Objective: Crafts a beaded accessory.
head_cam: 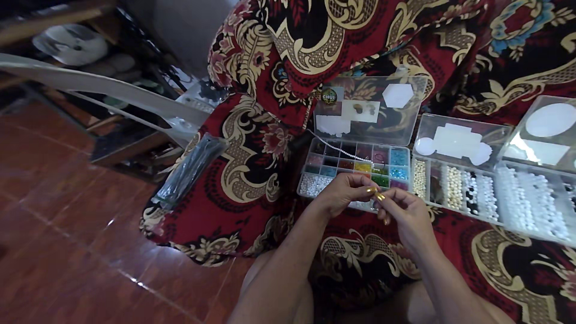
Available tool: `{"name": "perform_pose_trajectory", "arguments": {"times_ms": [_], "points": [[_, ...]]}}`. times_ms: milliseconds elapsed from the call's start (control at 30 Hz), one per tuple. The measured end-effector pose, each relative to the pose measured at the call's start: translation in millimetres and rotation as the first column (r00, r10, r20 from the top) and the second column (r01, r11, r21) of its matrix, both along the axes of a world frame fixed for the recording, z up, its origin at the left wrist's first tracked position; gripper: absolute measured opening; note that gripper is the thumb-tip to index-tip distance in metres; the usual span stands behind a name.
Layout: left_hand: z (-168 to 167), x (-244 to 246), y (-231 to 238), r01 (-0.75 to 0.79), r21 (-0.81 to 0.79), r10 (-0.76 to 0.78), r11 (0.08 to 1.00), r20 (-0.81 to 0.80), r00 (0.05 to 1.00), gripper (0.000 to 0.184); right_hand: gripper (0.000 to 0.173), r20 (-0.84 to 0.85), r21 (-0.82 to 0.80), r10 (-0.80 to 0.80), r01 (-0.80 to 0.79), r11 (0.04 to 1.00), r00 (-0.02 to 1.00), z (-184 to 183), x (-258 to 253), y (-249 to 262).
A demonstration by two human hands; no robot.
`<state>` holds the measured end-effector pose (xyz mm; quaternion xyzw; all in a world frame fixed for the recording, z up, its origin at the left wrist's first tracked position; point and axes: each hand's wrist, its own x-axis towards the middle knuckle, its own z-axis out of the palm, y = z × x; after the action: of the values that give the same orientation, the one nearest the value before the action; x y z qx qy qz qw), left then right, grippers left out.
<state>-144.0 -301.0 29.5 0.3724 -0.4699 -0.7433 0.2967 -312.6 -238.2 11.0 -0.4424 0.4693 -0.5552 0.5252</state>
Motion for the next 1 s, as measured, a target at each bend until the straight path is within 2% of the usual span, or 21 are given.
{"name": "perform_pose_trajectory", "arguments": {"times_ms": [300, 633, 833, 1000], "points": [[0.8, -0.1, 0.7, -0.039, -0.03, 0.039, 0.999, -0.016, 0.999, 0.013, 0.012, -0.004, 0.007, -0.004, 0.004, 1.0, 1.0, -0.3, -0.8, -0.2], [-2.9, -8.7, 6.0, -0.132, -0.156, 0.13, 0.979, -0.023, 0.991, 0.012, 0.013, -0.01, -0.008, -0.031, 0.031, 0.999, 0.999, 0.0, 0.1, -0.4], [-3.0, -7.9, 5.8, -0.117, -0.138, 0.109, 0.984, -0.066, 0.992, 0.02, 0.016, 0.103, 0.005, -0.056, 0.056, 0.998, 0.993, -0.9, 0.4, -1.2], [-3.1, -6.8, 4.5, -0.081, -0.153, 0.07, 0.985, -0.078, 0.995, 0.018, 0.018, 0.188, 0.01, -0.061, 0.06, 0.998, 0.98, -0.5, -0.5, -2.5]]}}
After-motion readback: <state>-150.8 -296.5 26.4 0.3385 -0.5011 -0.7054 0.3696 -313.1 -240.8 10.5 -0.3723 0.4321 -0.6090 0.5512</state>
